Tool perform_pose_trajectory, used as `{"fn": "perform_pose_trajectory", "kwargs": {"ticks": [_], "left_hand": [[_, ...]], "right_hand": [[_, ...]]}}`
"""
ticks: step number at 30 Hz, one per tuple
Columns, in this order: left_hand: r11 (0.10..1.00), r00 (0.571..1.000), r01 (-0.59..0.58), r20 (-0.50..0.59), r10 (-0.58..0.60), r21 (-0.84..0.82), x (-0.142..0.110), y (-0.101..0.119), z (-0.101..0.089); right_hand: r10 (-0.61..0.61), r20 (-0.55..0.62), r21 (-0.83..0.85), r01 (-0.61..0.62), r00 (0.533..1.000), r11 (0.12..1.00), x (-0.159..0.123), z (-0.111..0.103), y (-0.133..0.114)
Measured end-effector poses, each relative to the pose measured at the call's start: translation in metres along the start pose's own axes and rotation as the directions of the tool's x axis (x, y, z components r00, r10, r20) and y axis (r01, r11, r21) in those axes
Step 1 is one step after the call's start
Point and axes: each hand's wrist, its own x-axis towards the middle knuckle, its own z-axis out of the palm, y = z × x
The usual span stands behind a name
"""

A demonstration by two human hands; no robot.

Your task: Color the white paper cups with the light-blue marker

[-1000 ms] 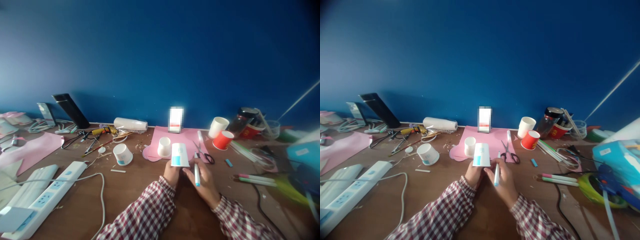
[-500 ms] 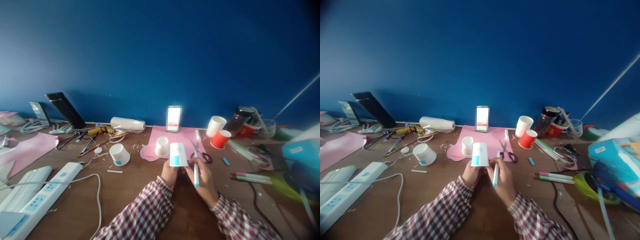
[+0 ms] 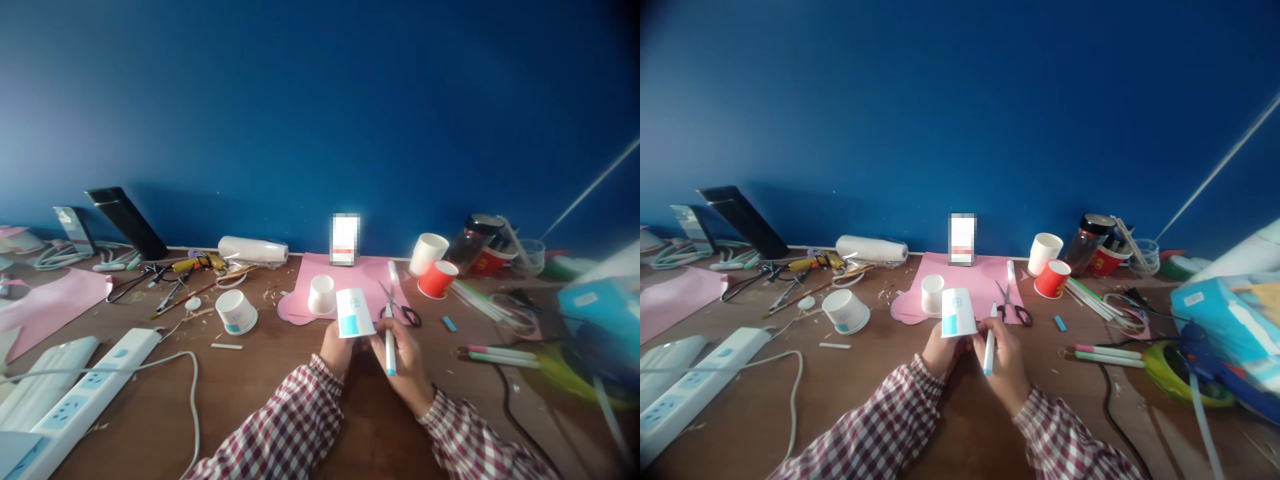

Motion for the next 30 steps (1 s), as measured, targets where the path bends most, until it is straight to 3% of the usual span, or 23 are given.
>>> {"fn": "perform_pose_trajectory", "kwargs": {"ticks": [30], "left_hand": [[0.986, 0.999, 0.042, -0.024, -0.047, -0.161, -0.006, 0.014, 0.010]], "right_hand": [[-0.098, -0.009, -0.060, 0.097, 0.995, 0.993, 0.001, 0.000, -0.002]]}}
